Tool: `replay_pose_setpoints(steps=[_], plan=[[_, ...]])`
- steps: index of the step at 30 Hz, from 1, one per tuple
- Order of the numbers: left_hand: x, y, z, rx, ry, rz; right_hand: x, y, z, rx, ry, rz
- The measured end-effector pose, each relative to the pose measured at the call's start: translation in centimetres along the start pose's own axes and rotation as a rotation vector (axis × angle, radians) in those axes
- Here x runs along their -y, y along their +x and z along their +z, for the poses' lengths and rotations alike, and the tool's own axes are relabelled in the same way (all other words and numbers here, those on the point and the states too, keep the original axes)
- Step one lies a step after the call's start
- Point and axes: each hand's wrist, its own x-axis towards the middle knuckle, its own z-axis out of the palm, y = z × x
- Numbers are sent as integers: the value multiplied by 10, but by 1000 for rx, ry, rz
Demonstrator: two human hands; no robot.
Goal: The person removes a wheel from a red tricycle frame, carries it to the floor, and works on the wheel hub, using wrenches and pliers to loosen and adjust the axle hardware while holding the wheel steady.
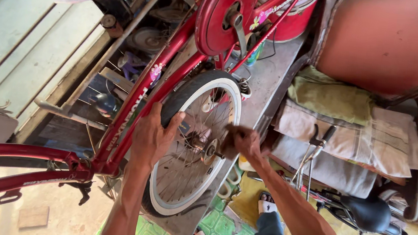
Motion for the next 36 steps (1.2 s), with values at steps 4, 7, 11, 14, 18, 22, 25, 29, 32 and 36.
replay_pose_setpoints(steps=[4, 7, 11, 14, 18, 22, 25, 29, 32, 36], plan=[[-7, -4, -1, 21, -17, 43, 20, 13, -3, -206, -156, -194], [-14, -9, -2, 67, 26, 25, 15, 18, 7, -190, -224, -238], [-18, -13, -5, 46, -14, 62, 4, 2, 17, -128, -288, -200], [-18, -16, -7, 29, -8, 79, 2, -17, 16, -128, -377, -179], [-16, -17, -7, 11, 24, 87, 21, -27, 9, -144, 35, -51], [-20, -18, -5, 46, 64, 106, 33, -25, 16, -123, -171, -335], [-25, -23, -4, 75, 65, 68, 26, -30, 16, 60, -387, -317], [-29, -29, -8, 38, 41, 95, 17, -42, 7, -34, 18, -63], [-24, -32, -12, 106, 17, 37, 21, -53, 1, -83, 77, -81], [-15, -28, -16, 81, -15, 47, 39, -67, 8, -31, 229, -107]])
